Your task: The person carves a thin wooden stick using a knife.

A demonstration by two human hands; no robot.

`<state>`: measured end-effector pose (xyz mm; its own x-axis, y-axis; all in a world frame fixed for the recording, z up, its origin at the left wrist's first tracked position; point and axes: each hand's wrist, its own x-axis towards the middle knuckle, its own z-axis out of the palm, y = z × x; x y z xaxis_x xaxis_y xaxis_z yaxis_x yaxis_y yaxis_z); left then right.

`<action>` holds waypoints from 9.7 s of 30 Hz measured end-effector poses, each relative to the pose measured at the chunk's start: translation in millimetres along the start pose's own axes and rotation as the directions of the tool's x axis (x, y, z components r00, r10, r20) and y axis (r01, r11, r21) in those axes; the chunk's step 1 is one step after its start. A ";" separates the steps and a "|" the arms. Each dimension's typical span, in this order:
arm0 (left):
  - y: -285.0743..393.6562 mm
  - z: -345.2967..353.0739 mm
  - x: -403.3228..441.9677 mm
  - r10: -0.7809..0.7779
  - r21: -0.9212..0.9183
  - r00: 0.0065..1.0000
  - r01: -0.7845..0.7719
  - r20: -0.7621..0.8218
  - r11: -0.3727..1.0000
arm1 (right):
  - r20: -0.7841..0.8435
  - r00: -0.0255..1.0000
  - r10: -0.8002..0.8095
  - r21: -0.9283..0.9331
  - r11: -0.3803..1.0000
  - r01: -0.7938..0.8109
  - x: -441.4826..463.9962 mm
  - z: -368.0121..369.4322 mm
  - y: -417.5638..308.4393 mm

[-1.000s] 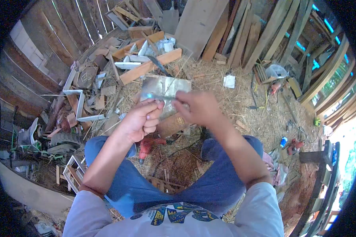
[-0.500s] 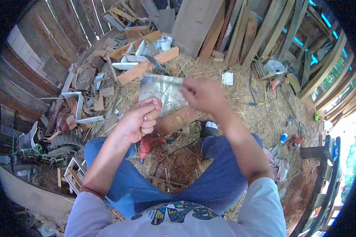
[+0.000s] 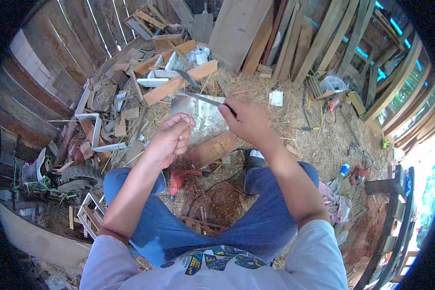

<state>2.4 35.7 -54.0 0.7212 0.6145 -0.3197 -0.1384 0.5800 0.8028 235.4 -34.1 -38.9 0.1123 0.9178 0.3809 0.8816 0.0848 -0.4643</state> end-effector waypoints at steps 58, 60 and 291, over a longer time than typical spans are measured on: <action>-6.6 12.4 -2.7 0.309 0.382 0.948 -0.259 -0.077 0.887 | 0.081 0.980 -0.184 0.045 0.983 0.181 -3.3 7.1 -13.9; -7.5 13.6 -5.2 0.319 0.395 0.945 -0.268 -0.068 0.878 | 0.088 0.980 -0.180 0.014 0.984 0.179 -4.5 7.0 -14.7; -124.2 -94.6 18.1 0.624 0.997 0.778 -0.072 0.070 -0.022 | 0.020 0.778 0.628 0.450 0.689 -0.568 -159.8 240.9 -56.4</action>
<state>-31.6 25.3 -207.1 0.5224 0.8026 0.2880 0.6276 -0.5905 0.5073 57.2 -92.1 -266.2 0.6317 0.7751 -0.0113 0.3372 -0.2879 -0.8963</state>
